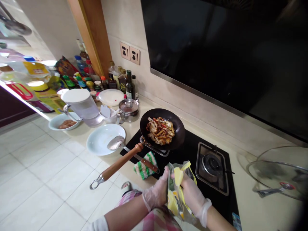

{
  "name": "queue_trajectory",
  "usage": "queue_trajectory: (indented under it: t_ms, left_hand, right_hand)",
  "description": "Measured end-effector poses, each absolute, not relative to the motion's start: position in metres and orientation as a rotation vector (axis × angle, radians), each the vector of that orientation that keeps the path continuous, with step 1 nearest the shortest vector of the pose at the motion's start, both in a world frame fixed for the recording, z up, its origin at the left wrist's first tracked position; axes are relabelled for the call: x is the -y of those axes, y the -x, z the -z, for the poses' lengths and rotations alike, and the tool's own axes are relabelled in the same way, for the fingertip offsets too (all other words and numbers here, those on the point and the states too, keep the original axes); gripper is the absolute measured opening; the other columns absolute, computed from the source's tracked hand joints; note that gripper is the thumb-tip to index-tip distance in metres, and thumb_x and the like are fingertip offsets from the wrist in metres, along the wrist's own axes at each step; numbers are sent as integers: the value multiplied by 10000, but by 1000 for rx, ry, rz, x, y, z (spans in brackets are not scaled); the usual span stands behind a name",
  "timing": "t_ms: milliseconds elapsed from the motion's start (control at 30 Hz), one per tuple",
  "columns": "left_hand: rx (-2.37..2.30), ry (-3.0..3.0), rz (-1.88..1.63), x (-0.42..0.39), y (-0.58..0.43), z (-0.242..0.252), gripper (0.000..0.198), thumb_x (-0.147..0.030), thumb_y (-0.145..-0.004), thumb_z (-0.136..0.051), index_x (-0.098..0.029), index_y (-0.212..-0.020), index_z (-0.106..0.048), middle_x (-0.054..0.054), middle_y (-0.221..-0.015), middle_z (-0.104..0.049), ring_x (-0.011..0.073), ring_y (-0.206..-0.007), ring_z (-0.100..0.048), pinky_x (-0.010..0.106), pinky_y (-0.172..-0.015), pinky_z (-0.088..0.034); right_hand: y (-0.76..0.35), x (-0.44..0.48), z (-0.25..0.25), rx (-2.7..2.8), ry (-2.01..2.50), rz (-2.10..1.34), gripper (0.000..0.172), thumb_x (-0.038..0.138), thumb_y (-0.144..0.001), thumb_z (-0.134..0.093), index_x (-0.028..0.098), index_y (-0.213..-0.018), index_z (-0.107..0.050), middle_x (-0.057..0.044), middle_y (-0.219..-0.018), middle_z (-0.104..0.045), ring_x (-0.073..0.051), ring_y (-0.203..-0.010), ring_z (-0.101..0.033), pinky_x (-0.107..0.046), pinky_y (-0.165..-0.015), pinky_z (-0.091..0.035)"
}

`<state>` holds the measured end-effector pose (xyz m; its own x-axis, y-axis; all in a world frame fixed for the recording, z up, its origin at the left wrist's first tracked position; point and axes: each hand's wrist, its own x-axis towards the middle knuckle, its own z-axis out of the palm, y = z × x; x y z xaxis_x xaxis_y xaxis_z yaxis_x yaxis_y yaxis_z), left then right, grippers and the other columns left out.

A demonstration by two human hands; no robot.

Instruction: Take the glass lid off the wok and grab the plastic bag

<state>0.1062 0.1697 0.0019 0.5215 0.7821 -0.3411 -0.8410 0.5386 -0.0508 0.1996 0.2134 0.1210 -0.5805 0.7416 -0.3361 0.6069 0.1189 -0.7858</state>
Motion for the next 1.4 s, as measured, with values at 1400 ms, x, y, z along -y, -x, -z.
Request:
queue_trajectory:
  t_ms: [1400]
  left_hand:
    - [-320, 300, -1163, -158, -48, -24, 642, -652, -948, -436, -214, -1379, -623, 108, -1206, -766, 404, -1167, -681, 598, -1095, -431]
  right_hand:
    - [-105, -428, -207, 1912, 1350, -1430, 103, 128, -717, -730, 161, -813, -713, -13, -616, -651, -86, -480, -523, -182, -389, -362]
